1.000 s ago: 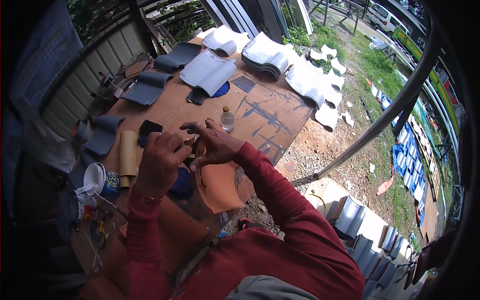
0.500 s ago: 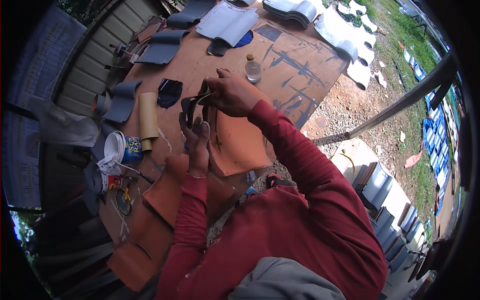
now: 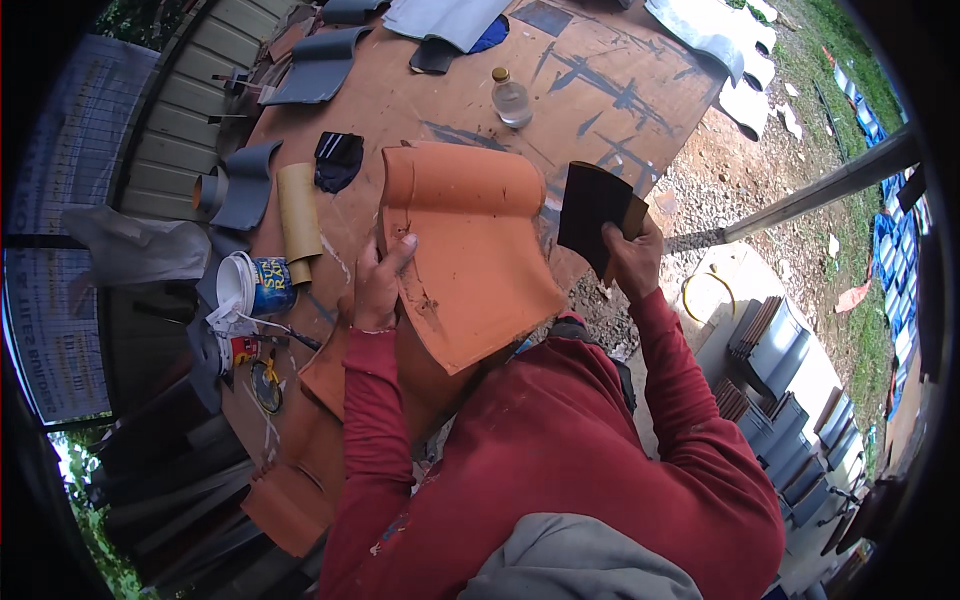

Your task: The person cleans and sands clay roof tiles by hand using sandpaper and a cloth.

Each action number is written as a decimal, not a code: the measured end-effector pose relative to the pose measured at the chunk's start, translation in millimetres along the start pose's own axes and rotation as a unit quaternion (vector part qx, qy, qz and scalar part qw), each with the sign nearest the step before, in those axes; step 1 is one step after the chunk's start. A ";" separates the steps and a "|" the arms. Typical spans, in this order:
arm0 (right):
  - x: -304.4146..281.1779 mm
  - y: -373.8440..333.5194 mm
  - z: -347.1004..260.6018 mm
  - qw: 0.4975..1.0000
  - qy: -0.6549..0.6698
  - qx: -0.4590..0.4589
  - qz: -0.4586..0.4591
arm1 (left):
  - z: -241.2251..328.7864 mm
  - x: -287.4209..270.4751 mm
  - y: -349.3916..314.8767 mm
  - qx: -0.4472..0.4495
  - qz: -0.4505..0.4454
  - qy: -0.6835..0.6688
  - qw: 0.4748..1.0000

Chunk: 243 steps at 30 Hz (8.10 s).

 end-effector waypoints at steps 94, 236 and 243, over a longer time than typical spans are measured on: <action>222.4 75.7 77.0 0.762 -0.502 -0.171 -0.372 | -168.2 -147.1 -67.9 -0.091 0.327 0.255 0.905; 205.0 -53.9 84.5 0.681 -0.479 -0.245 -0.496 | -199.2 -169.2 -27.6 -0.101 0.136 0.217 0.961; 236.3 -36.4 44.1 0.736 -0.451 -0.335 -0.378 | -196.8 -163.2 -17.3 -0.127 0.102 0.257 0.953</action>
Point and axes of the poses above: each hand's wrist, its own y-axis towards the middle knuckle, its own x-axis out of the palm, z = x × y, the point moved 10 cm from there along y, towards the middle knuckle, and after that the axes turned 3 degrees about -z, right-handed, at the moved point
